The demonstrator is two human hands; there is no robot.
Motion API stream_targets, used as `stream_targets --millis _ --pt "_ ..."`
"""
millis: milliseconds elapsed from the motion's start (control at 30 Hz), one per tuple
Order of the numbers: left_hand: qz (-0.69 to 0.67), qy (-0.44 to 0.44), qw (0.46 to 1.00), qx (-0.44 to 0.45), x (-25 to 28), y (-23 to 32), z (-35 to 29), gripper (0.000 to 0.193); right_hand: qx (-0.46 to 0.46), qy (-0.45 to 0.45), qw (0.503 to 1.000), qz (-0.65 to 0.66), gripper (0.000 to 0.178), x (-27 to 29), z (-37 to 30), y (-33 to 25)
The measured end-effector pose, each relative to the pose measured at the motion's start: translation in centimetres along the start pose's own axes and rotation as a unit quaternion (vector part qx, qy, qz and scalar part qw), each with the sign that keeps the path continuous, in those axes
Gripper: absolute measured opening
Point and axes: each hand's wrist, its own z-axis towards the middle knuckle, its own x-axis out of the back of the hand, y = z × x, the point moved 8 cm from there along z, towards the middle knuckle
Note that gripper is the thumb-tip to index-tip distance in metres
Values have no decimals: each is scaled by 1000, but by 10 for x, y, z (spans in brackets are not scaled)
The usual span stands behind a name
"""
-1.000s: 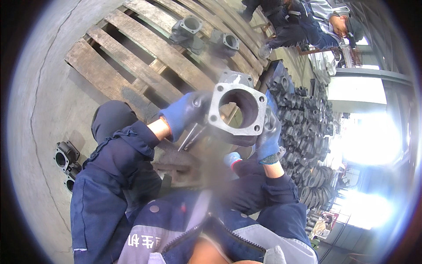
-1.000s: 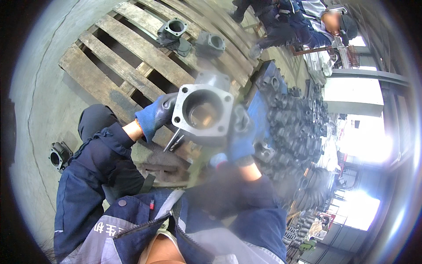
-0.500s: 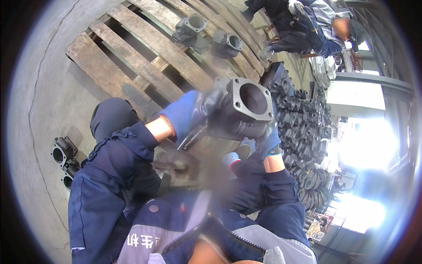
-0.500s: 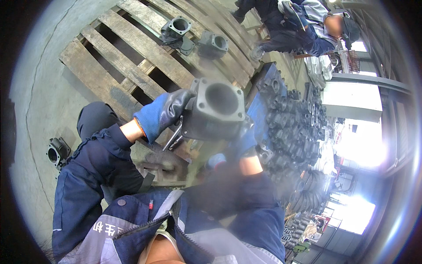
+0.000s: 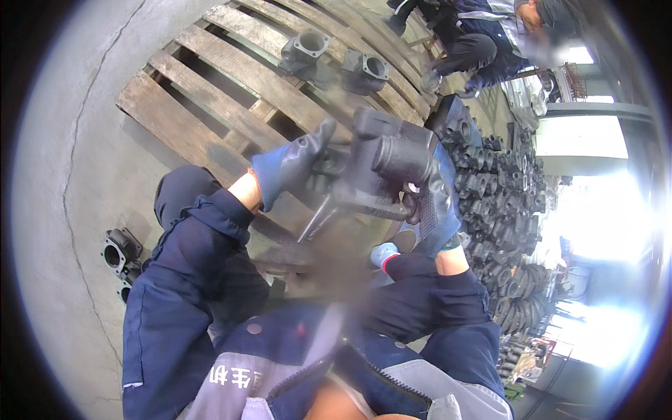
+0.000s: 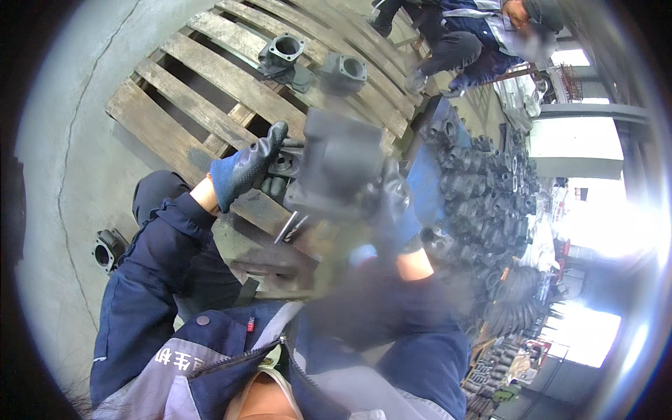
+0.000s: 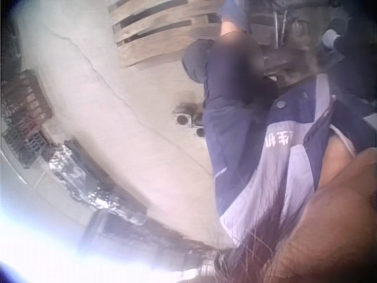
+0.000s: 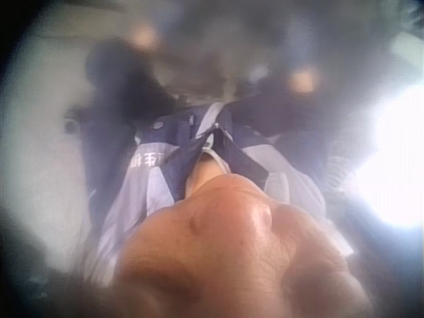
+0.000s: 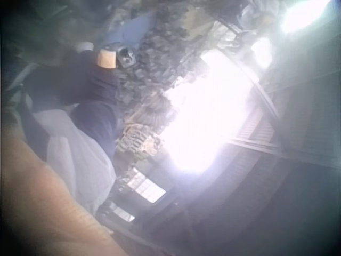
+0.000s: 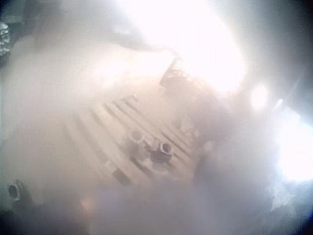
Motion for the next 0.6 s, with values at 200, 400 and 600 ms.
stream_targets --millis 200,400,600 --pt "139 120 982 -53 15 -4 10 69 124 53 980 -144 52 -28 -19 -41" --pt "242 138 949 -146 26 -26 8 72 69 62 995 -39 62 -47 -26 -58" --pt "262 64 957 -103 27 -54 24 114 127 11 990 -66 62 -62 -31 -73"
